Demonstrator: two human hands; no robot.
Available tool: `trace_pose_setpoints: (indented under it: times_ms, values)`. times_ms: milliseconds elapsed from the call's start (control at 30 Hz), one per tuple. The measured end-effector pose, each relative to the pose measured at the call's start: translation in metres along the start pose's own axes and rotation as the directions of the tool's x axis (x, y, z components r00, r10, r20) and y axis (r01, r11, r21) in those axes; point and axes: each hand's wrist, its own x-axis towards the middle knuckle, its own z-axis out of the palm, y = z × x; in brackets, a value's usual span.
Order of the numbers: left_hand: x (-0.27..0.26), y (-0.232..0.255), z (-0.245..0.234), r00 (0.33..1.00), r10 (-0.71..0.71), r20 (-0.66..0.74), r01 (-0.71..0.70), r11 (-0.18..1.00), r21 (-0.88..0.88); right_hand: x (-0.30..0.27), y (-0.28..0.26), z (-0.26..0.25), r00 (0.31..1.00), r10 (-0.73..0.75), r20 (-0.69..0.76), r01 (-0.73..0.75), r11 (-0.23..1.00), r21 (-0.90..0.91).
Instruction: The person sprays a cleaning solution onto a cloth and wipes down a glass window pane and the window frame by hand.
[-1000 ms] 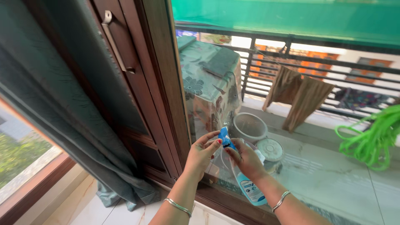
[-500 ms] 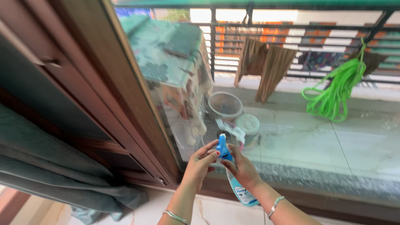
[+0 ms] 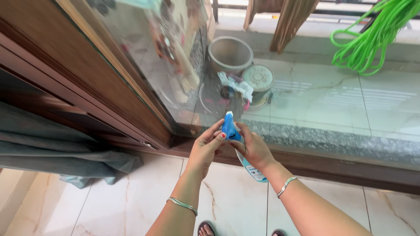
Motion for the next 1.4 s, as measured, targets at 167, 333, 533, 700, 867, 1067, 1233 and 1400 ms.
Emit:
trace_pose_setpoints:
  times_ms: [167,333,533,700,867,1067,1233,1400]
  values:
    - [0.003,-0.017,0.006,0.999,0.004,-0.041,-0.004,1.0,-0.015,-0.005,0.014,0.004,1.0,0.02,-0.009,-0.02,1.0,0.007]
    - [0.012,-0.025,0.006,0.996,0.005,-0.092,-0.005,1.0,-0.001,-0.003,0.023,0.006,0.998,0.067,-0.001,-0.067,0.998,-0.007]
    - [0.01,-0.035,0.028,0.999,0.03,-0.011,-0.03,1.0,-0.008,-0.021,0.024,-0.011,0.988,0.152,-0.015,-0.151,0.987,0.061]
    - [0.008,-0.036,0.065,0.997,0.025,0.078,-0.025,1.0,-0.004,-0.048,0.033,-0.028,0.978,0.156,-0.141,-0.14,0.984,0.113]
    - [0.011,-0.044,0.102,0.981,0.032,0.189,-0.028,0.999,-0.024,-0.075,0.05,-0.056,0.958,0.136,-0.254,-0.124,0.99,0.063]
    - [0.017,-0.058,0.143,0.968,-0.006,0.251,0.013,1.0,-0.026,-0.099,0.061,-0.087,0.929,0.199,-0.311,-0.181,0.98,0.087]
    - [0.022,-0.062,0.168,0.974,-0.049,0.222,0.043,0.999,0.034,-0.112,0.069,-0.109,0.909,0.231,-0.346,-0.224,0.973,0.061]
    - [0.024,-0.065,0.193,0.967,-0.083,0.24,0.063,0.994,0.089,-0.126,0.079,-0.129,0.899,0.264,-0.351,-0.262,0.964,0.053]
